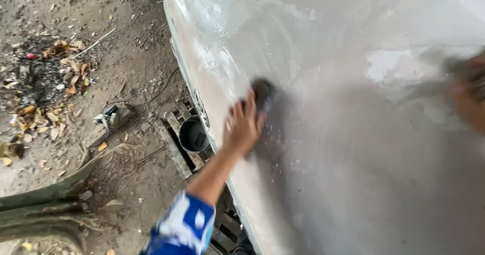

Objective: The person uses a sanding block to sand the surface of a car hood. They repeatedly dip the sanding block into a bucket of water and wipe the hood with a cloth while sanding.

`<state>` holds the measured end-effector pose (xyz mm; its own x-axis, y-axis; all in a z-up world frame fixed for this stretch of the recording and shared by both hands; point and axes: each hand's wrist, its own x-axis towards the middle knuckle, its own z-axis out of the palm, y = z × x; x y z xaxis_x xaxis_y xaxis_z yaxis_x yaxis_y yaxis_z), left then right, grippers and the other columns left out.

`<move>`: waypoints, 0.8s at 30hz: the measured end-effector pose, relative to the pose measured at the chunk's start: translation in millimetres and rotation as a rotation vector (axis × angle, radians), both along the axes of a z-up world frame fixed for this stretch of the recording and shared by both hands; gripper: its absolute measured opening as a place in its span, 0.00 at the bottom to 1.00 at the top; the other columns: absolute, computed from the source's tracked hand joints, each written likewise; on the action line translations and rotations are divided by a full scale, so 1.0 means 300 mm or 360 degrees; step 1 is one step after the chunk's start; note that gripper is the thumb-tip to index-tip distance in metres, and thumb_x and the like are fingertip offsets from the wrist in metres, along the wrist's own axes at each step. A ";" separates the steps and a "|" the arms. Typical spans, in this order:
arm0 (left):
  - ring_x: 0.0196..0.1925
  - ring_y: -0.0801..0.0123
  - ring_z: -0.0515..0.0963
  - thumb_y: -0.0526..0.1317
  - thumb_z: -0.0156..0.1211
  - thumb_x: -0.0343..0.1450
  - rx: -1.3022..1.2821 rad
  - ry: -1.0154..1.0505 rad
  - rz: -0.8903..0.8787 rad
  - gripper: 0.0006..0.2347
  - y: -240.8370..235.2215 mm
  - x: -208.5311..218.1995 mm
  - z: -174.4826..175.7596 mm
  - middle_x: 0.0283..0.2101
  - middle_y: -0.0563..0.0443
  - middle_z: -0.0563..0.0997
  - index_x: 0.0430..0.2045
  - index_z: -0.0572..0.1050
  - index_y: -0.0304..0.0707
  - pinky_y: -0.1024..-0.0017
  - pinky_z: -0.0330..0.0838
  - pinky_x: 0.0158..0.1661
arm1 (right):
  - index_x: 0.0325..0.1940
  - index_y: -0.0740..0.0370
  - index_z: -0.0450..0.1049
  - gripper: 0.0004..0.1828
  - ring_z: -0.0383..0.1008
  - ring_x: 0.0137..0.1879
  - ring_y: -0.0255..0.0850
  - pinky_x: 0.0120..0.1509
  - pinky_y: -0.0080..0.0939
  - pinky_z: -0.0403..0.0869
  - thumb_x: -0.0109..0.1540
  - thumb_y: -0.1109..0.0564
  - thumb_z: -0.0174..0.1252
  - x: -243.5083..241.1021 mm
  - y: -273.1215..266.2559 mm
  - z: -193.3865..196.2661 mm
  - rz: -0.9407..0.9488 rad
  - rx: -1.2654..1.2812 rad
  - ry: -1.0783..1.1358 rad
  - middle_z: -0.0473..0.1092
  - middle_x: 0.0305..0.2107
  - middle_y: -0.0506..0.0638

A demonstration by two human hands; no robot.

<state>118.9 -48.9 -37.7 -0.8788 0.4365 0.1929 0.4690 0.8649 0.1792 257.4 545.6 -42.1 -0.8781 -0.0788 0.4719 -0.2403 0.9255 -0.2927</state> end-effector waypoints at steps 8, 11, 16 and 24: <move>0.61 0.35 0.72 0.53 0.43 0.78 0.0116 0.0022 0.0398 0.31 0.085 -0.360 0.043 0.65 0.26 0.65 0.74 0.41 0.43 0.43 0.74 0.51 | 0.50 0.63 0.78 0.17 0.77 0.50 0.48 0.58 0.46 0.78 0.61 0.56 0.72 -0.049 -0.506 0.477 -0.0051 0.0379 0.0031 0.73 0.45 0.58; 0.62 0.27 0.70 0.55 0.43 0.79 -0.0070 0.0187 0.0033 0.32 0.033 0.043 0.024 0.66 0.20 0.64 0.76 0.42 0.41 0.35 0.69 0.55 | 0.48 0.65 0.78 0.17 0.77 0.48 0.49 0.55 0.47 0.78 0.58 0.58 0.73 -0.080 -0.498 0.450 -0.0068 0.0385 0.0067 0.74 0.42 0.59; 0.56 0.39 0.77 0.56 0.39 0.78 0.0155 -0.0396 0.0221 0.33 0.029 -0.403 0.166 0.63 0.22 0.67 0.77 0.40 0.45 0.45 0.77 0.49 | 0.52 0.63 0.75 0.17 0.75 0.49 0.44 0.56 0.41 0.76 0.63 0.58 0.72 -0.038 -0.417 0.352 -0.0037 0.0221 -0.0034 0.74 0.41 0.55; 0.63 0.25 0.68 0.59 0.39 0.80 0.0048 0.0087 0.0157 0.32 -0.004 -0.063 0.046 0.65 0.20 0.64 0.76 0.44 0.43 0.33 0.70 0.54 | 0.54 0.65 0.73 0.18 0.75 0.40 0.39 0.48 0.37 0.75 0.64 0.57 0.67 -0.071 -0.293 0.166 -0.0063 0.0065 -0.0205 0.72 0.38 0.54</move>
